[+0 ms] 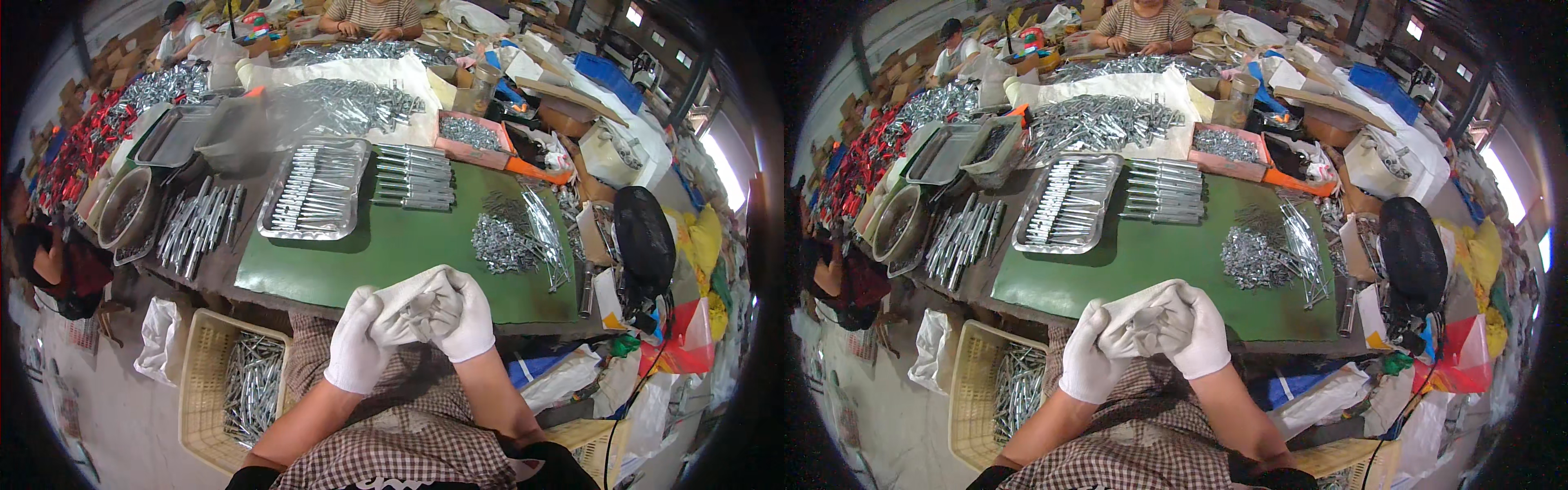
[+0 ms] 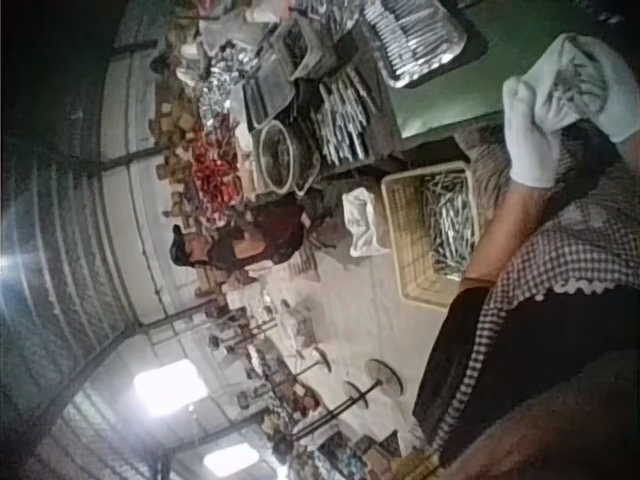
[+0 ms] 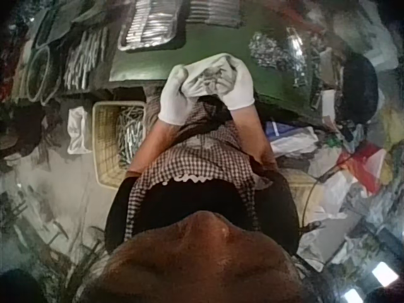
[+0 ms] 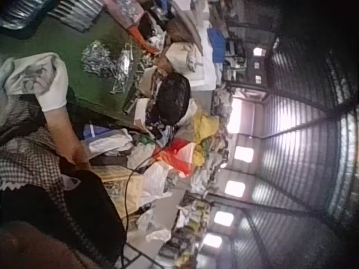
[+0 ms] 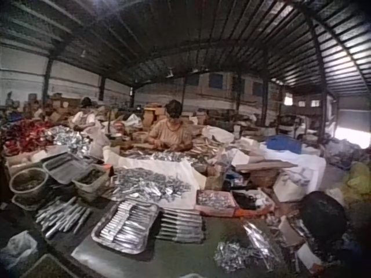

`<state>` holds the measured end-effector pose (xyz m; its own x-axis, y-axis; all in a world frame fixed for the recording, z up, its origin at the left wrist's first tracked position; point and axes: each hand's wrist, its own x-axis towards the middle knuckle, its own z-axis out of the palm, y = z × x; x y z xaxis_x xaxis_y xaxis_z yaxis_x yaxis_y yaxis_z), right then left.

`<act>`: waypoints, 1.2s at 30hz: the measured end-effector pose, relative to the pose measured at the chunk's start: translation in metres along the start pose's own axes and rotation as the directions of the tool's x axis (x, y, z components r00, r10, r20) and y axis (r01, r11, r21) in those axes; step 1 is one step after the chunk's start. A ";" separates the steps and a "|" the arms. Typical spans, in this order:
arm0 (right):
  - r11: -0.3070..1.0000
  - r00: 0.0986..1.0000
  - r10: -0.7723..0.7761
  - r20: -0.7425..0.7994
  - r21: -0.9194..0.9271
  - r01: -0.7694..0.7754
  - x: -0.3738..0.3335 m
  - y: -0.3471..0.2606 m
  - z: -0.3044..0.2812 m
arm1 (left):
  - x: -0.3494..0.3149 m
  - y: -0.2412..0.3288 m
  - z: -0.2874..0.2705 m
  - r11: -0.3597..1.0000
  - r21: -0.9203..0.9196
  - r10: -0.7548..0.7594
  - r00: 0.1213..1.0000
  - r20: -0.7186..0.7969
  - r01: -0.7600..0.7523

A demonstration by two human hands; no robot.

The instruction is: The person sorts metal hardware parts on a table, secures gloves with a rubber band, and assembles metal pins and small components together by hand.

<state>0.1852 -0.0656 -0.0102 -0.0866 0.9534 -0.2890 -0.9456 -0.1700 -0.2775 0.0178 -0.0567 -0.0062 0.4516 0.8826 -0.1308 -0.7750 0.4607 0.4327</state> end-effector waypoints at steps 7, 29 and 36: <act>0.998 0.997 0.056 -0.054 0.026 -0.055 0.004 -0.010 -0.010 | 0.003 -0.004 0.001 0.999 0.049 0.018 0.999 0.034 -0.019; 1.000 0.998 0.019 0.057 -0.020 -0.018 0.006 -0.005 -0.012 | 0.020 -0.015 -0.012 0.965 -0.205 -0.173 0.985 -0.027 0.164; 0.886 0.955 -0.282 0.090 -0.356 0.295 -0.006 -0.007 -0.016 | 0.014 -0.018 0.004 0.853 0.509 0.092 0.993 0.072 -0.116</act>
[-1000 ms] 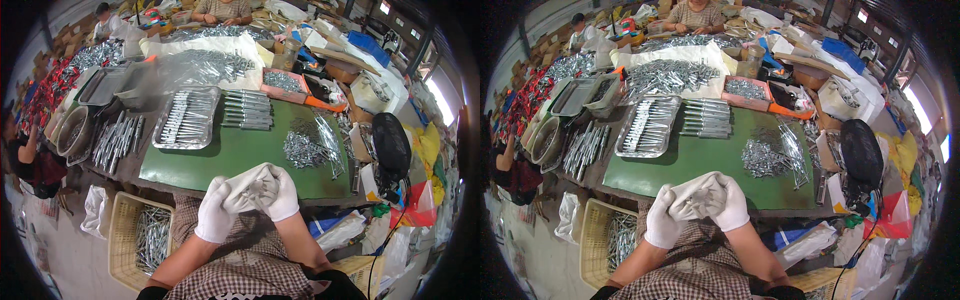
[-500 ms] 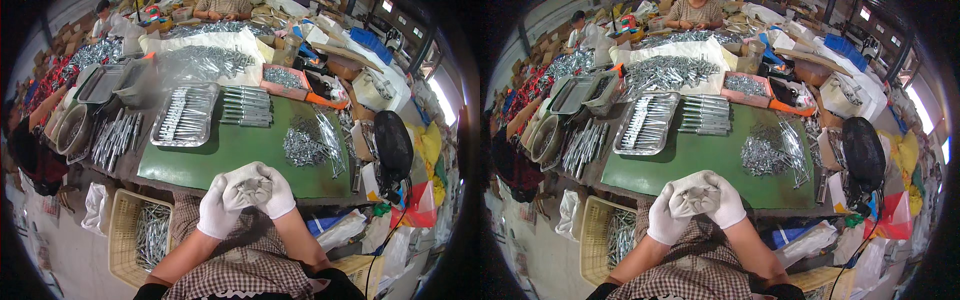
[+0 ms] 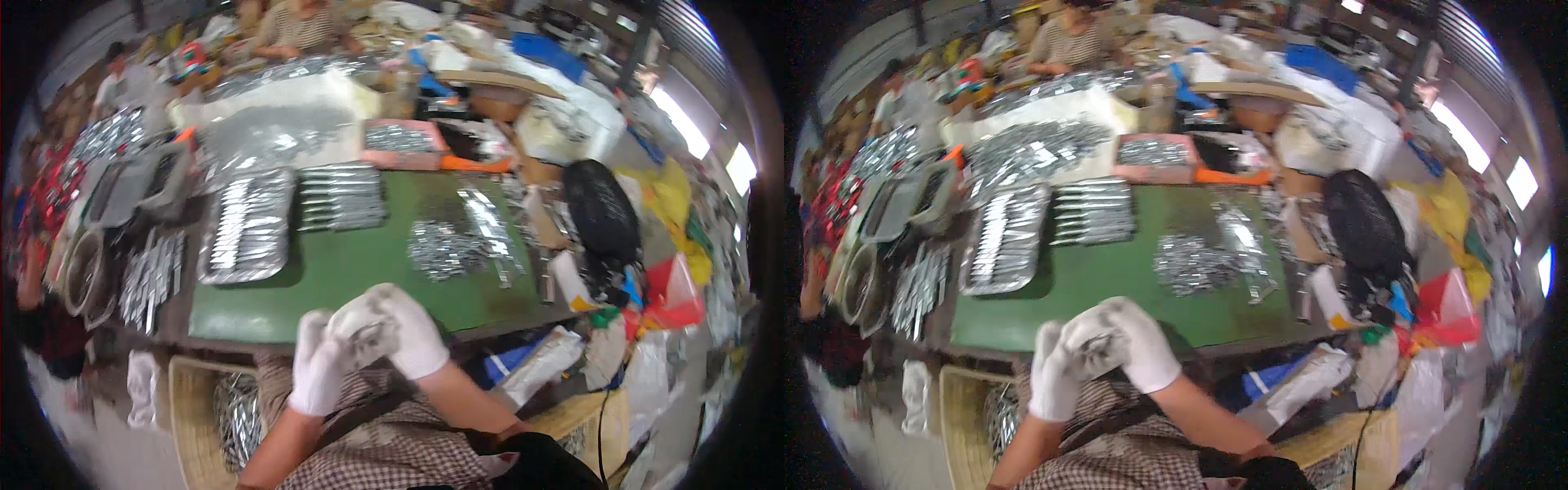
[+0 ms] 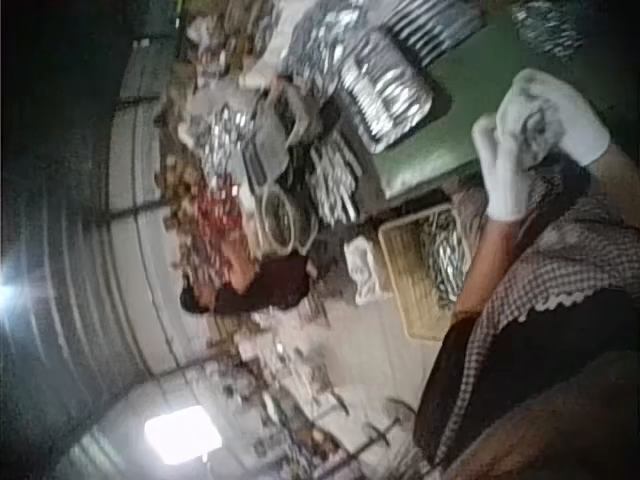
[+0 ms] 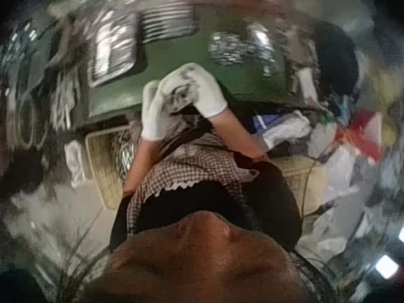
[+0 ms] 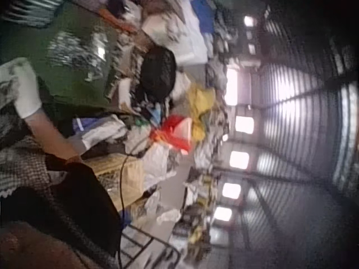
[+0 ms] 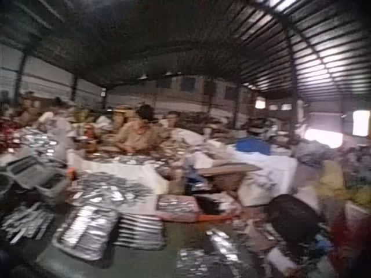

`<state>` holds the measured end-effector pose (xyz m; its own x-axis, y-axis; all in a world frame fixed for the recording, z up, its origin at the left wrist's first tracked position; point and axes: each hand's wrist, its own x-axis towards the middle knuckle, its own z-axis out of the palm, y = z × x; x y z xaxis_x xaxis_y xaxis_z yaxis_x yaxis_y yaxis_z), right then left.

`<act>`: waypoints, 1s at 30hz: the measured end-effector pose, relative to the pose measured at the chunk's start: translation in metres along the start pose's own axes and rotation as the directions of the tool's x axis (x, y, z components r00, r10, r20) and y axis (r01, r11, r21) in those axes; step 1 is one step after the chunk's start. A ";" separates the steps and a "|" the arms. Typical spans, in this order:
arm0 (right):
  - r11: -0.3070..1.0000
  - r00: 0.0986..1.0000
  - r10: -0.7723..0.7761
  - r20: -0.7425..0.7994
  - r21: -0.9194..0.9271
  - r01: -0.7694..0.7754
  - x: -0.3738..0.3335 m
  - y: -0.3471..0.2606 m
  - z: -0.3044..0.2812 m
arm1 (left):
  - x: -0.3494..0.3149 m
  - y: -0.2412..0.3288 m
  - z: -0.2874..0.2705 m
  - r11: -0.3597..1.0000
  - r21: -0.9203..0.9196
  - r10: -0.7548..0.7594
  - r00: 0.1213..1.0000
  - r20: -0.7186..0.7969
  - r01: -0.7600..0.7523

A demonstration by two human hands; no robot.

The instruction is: The person sorts metal hardware parts on a table, secures gloves with a rubber band, and assembles metal pins and small components together by hand.

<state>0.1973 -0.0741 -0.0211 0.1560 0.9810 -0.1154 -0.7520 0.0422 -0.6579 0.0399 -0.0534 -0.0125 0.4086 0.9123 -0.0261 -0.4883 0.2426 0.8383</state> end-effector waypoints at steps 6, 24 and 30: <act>0.337 0.862 -0.354 0.363 -0.810 0.479 -0.025 -0.013 0.022 | 0.016 0.004 0.000 0.532 0.768 0.397 0.906 0.145 -0.356; -0.920 0.901 -0.381 0.209 0.010 -0.391 0.021 -0.314 -0.161 | 0.049 -0.020 -0.015 0.418 0.833 0.429 0.887 0.172 -0.363; -0.958 0.944 -0.287 0.165 -0.070 -0.279 0.035 -0.326 -0.139 | 0.047 -0.017 -0.022 0.443 0.819 0.396 0.899 0.185 -0.364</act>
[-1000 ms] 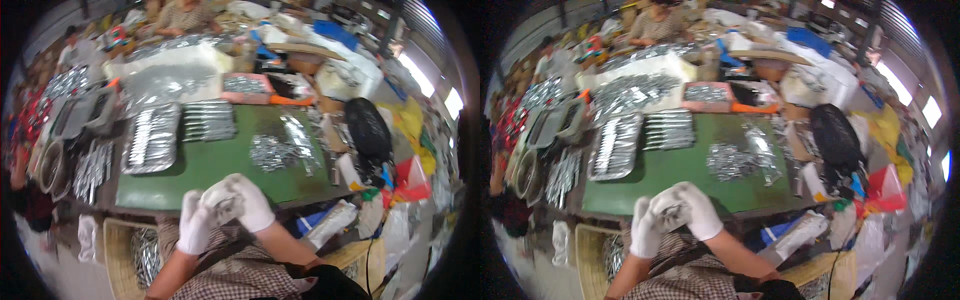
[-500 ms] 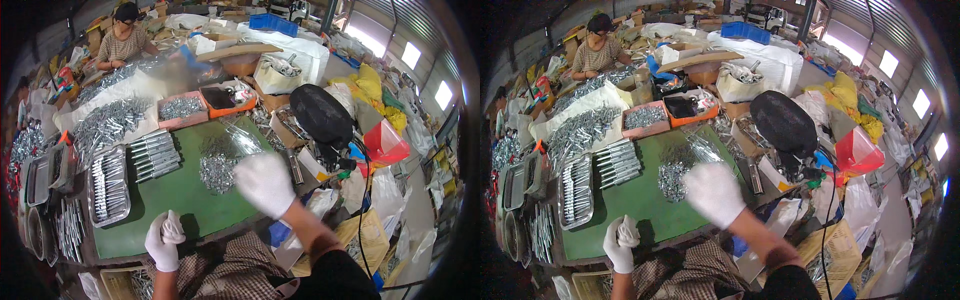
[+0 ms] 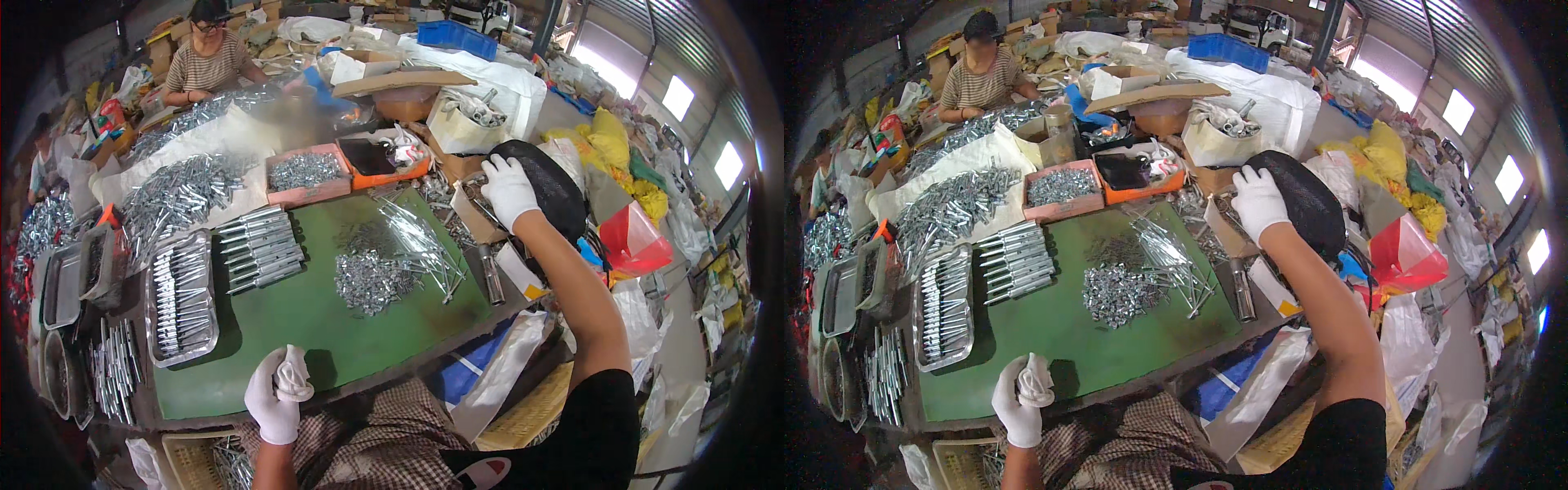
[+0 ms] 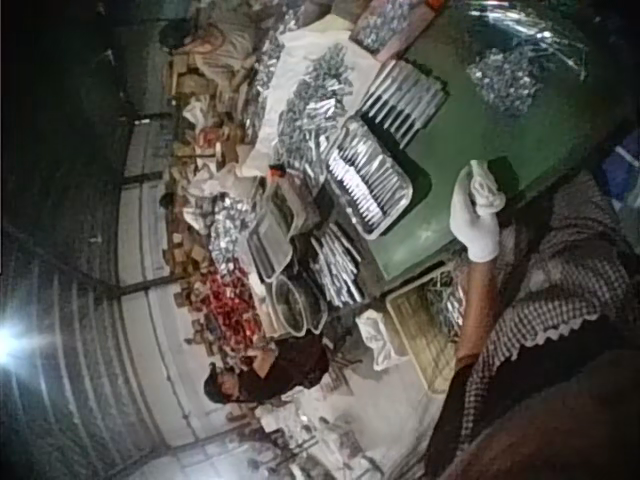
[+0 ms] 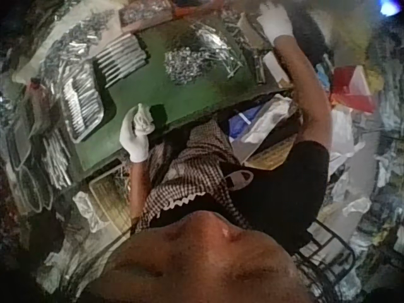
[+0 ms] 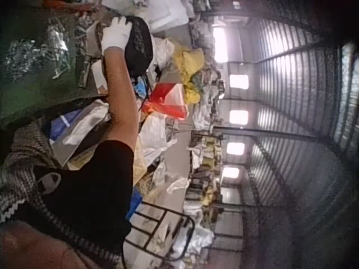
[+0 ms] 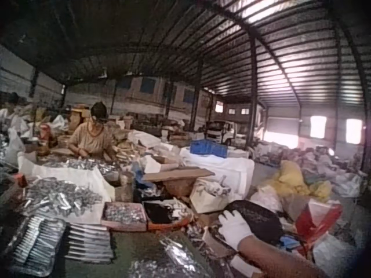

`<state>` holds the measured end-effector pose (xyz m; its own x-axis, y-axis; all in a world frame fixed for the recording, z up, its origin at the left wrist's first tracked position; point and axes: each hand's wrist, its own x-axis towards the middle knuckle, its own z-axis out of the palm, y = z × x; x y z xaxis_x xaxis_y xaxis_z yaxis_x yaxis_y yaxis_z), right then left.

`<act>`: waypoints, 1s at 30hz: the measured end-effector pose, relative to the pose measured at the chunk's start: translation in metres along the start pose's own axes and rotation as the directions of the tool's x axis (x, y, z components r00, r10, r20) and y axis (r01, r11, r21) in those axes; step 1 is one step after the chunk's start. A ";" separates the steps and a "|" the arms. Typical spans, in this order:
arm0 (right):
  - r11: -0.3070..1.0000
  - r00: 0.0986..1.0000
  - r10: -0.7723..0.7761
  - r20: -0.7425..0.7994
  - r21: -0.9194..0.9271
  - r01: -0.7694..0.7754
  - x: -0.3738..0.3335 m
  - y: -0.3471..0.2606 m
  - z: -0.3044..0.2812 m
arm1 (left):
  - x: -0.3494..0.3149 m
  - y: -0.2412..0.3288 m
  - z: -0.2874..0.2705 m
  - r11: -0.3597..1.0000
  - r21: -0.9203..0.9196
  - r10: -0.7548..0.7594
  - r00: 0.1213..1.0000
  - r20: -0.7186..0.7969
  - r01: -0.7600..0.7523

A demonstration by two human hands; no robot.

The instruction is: The person sorts metal hardware parts on a table, secures gloves with a rubber band, and assembles metal pins and small components together by hand.

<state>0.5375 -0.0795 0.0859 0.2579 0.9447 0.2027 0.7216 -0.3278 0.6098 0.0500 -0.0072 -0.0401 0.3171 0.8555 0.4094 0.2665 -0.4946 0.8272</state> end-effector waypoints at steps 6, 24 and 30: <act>0.951 0.945 0.175 -0.275 0.297 -0.089 -0.024 0.020 0.020 | 0.003 0.007 0.003 0.998 0.035 0.056 0.998 -0.010 -0.056; -0.595 0.941 0.339 0.006 0.776 0.210 -0.012 -0.054 -0.064 | 0.001 0.005 -0.003 0.994 -0.112 -0.013 0.997 -0.080 0.005; -0.986 0.980 -0.156 0.121 -0.085 -0.146 -0.028 -0.190 -0.035 | -0.004 0.015 -0.005 0.732 -0.604 -0.289 0.946 0.144 0.315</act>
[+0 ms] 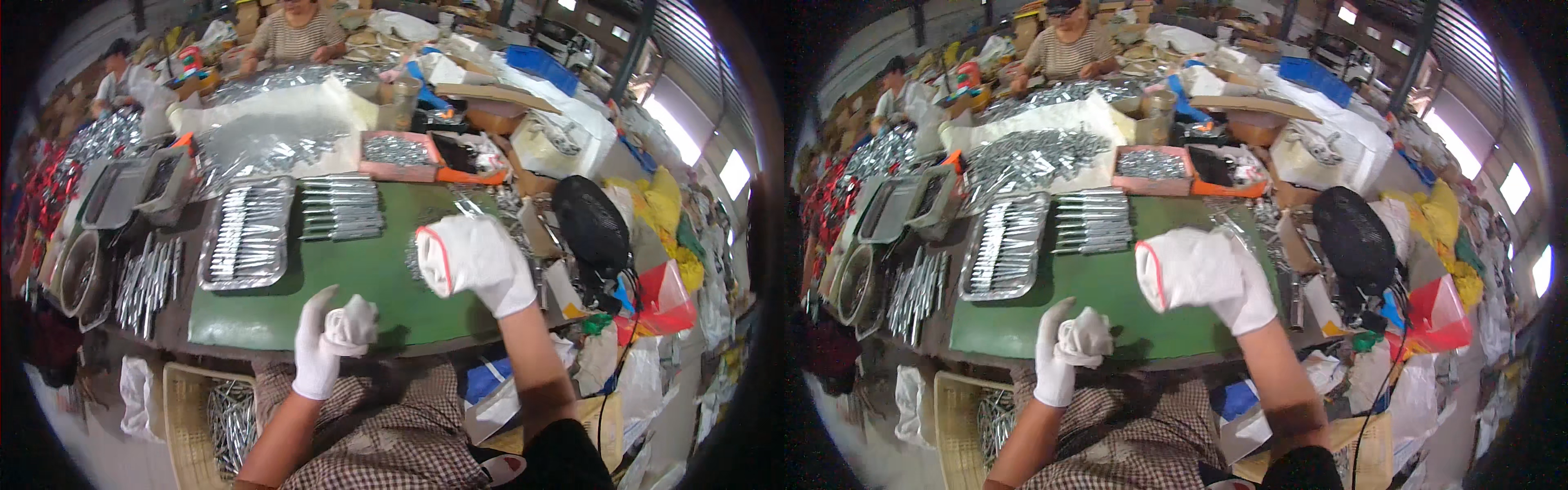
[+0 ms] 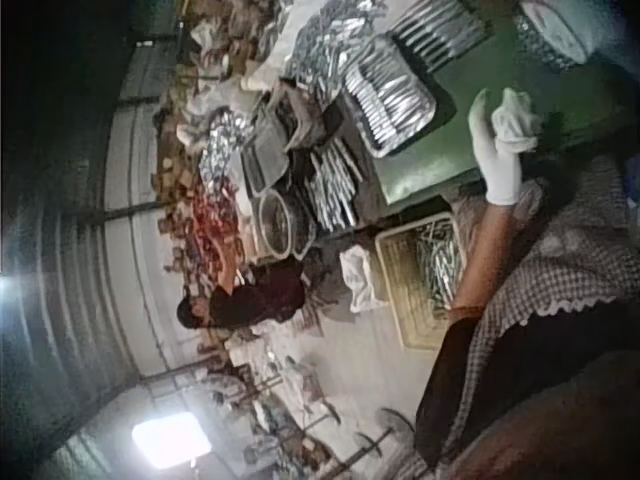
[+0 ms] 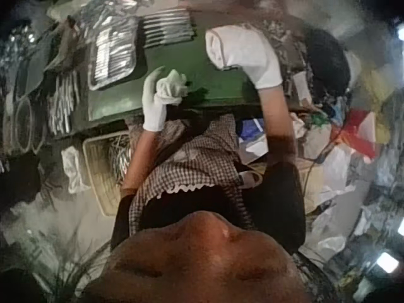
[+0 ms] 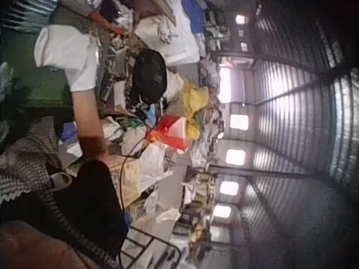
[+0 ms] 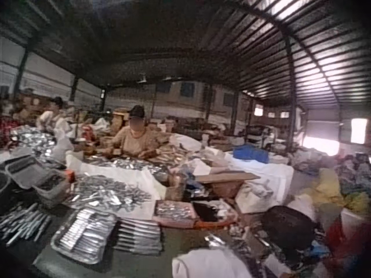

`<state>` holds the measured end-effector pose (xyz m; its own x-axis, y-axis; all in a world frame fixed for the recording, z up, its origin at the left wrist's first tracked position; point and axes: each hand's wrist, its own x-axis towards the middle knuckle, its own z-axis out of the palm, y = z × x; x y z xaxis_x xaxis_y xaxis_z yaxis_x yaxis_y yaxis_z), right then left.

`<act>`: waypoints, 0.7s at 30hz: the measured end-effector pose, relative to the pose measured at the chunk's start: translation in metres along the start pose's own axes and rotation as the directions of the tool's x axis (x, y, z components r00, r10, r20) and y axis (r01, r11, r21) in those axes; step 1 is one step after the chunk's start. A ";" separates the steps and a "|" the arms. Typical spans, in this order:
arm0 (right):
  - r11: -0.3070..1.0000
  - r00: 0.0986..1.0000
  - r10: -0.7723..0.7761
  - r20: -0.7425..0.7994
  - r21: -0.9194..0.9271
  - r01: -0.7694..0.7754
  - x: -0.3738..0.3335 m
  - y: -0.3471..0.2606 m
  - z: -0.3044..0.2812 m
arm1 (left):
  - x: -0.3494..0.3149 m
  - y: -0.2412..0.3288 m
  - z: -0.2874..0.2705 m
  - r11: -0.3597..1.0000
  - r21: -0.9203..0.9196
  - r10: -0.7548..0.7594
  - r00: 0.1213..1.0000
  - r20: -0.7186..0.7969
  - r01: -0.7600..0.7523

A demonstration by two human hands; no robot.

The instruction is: The person sorts metal hardware parts on a table, secures gloves with a rubber band, and assembles metal pins and small components together by hand.

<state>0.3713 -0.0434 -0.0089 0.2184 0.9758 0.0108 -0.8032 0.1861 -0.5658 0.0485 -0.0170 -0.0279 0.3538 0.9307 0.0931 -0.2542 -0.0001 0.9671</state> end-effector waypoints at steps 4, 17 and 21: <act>0.991 0.992 0.102 0.080 0.081 -0.108 -0.018 0.074 0.038 | -0.008 0.012 -0.002 0.949 -0.301 -0.064 0.992 0.110 0.095; 0.556 0.875 -0.477 -0.085 -0.800 0.226 -0.056 0.098 0.074 | -0.035 0.027 -0.025 0.903 -0.359 -0.203 0.971 0.129 0.237; -0.133 0.909 -0.124 0.399 -0.914 0.383 -0.081 0.101 0.127 | -0.029 0.023 -0.028 0.896 -0.358 -0.208 0.960 0.186 0.263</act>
<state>0.2021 -0.0888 0.0381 0.0770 0.9094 0.4088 0.6972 0.2440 -0.6741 0.0076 -0.0334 -0.0152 0.5603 0.8255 -0.0674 -0.4569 0.3759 0.8062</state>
